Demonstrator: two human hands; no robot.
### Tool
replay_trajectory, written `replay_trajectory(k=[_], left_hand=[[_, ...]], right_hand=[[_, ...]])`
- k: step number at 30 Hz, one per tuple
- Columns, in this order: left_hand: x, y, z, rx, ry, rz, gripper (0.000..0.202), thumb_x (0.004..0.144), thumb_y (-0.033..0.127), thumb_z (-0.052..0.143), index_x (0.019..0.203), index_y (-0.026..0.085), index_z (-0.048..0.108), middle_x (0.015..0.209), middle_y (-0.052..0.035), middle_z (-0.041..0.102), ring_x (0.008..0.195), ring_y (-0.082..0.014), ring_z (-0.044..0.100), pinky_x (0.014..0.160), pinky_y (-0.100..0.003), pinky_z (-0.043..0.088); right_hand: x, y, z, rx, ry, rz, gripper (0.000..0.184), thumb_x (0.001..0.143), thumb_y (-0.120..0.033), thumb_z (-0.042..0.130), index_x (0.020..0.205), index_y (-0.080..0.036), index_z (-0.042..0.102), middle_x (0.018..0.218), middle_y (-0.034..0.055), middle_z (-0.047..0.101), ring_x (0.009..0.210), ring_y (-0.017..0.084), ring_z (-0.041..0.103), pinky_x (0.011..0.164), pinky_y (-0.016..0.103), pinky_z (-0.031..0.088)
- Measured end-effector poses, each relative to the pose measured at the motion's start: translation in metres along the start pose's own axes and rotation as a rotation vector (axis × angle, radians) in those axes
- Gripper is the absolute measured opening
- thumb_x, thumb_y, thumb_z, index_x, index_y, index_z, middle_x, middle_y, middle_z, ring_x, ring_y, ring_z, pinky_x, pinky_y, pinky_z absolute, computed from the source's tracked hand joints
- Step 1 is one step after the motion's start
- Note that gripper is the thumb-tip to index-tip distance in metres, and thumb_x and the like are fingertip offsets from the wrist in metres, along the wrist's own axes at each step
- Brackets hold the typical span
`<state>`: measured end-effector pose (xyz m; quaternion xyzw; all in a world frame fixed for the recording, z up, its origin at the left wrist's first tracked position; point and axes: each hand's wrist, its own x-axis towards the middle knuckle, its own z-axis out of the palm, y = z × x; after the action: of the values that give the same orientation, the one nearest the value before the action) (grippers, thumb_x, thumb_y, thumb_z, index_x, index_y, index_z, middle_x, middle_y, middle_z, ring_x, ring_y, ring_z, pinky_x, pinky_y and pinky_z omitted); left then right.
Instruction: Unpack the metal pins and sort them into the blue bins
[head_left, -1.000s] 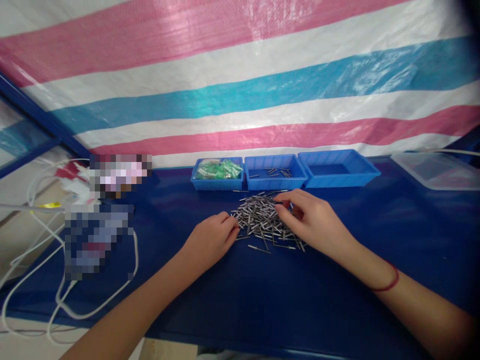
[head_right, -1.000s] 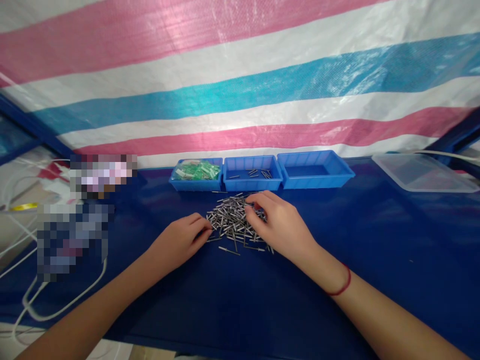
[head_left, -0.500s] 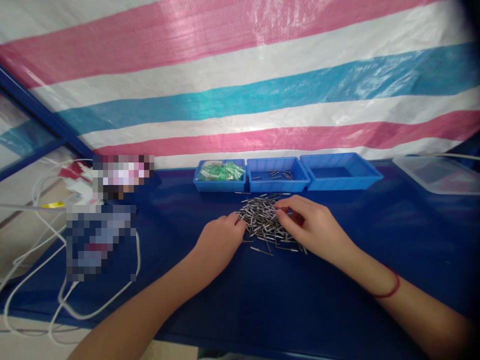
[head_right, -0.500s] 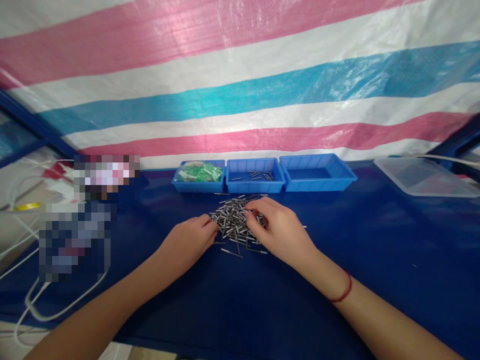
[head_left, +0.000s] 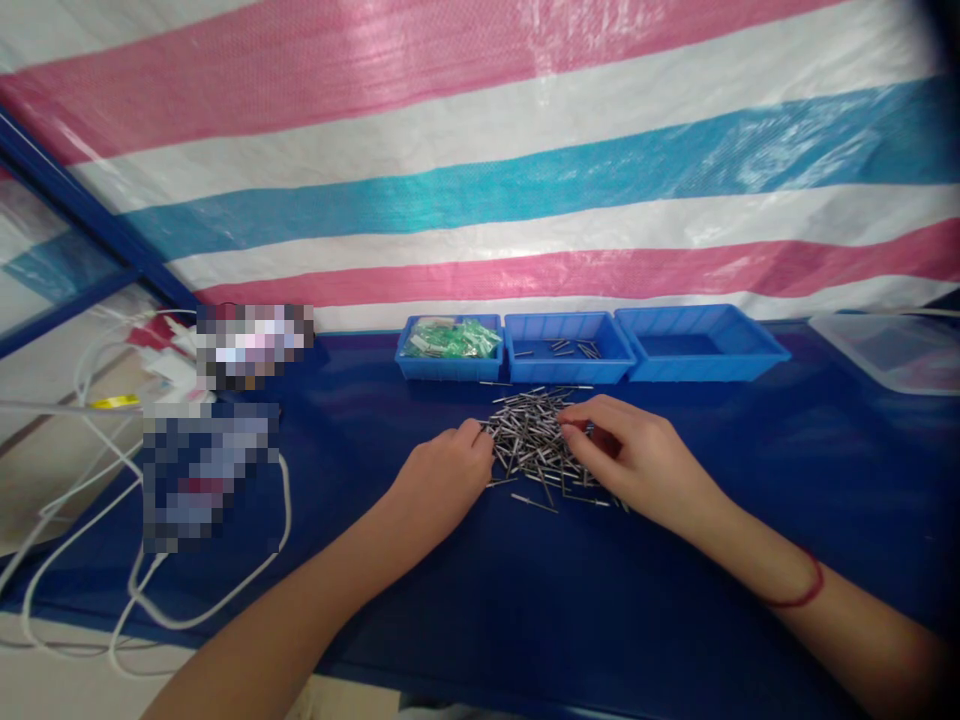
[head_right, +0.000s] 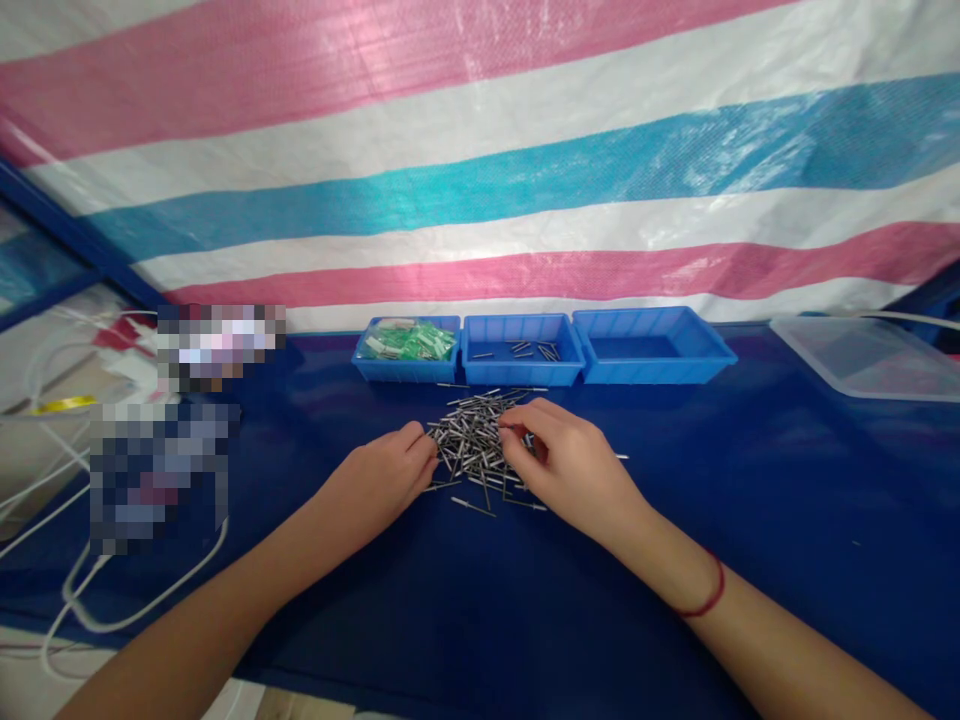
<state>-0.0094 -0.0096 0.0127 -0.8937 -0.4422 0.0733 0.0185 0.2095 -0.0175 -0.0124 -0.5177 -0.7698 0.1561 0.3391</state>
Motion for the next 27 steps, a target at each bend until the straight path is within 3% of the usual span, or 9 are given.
replay_trajectory(k=[6,11,20,27], left_hand=[[-0.003,-0.022,-0.012,-0.199,0.026,0.012,0.026,0.097,0.021,0.037,0.096,0.015,0.063,0.092,-0.0064,0.062,0.081,-0.0164,0.063,0.076,-0.028,0.049],[-0.003,-0.029,-0.014,-0.293,-0.024,0.025,0.017,0.091,0.02,0.05,0.089,0.016,0.066,0.088,-0.0045,0.064,0.08,-0.0162,0.062,0.075,-0.026,0.047],[0.002,-0.027,-0.002,-0.218,-0.034,0.02,0.019,0.093,0.027,0.052,0.093,0.015,0.066,0.091,-0.0059,0.063,0.08,-0.0185,0.064,0.072,-0.027,0.048],[0.001,-0.023,-0.008,-0.145,-0.011,0.0,0.022,0.095,0.024,0.045,0.093,0.015,0.065,0.088,-0.0059,0.063,0.077,-0.0179,0.064,0.067,-0.026,0.047]], right_hand=[[0.001,-0.001,-0.001,-0.005,-0.005,-0.004,0.017,0.089,-0.025,0.051,0.09,-0.019,0.067,0.082,0.005,0.067,0.059,0.014,0.058,0.057,0.028,0.044],[0.001,0.0,-0.001,-0.01,-0.031,0.008,0.017,0.089,-0.025,0.052,0.091,-0.018,0.067,0.081,0.0042,0.066,0.058,0.013,0.055,0.057,0.028,0.043],[0.0,0.0,0.001,-0.01,-0.029,-0.013,0.016,0.089,-0.024,0.052,0.091,-0.018,0.067,0.08,0.0038,0.066,0.058,0.013,0.055,0.057,0.028,0.043],[-0.001,-0.001,0.0,-0.011,-0.038,-0.019,0.017,0.089,-0.025,0.052,0.092,-0.019,0.068,0.083,0.0042,0.067,0.059,0.013,0.057,0.058,0.029,0.044]])
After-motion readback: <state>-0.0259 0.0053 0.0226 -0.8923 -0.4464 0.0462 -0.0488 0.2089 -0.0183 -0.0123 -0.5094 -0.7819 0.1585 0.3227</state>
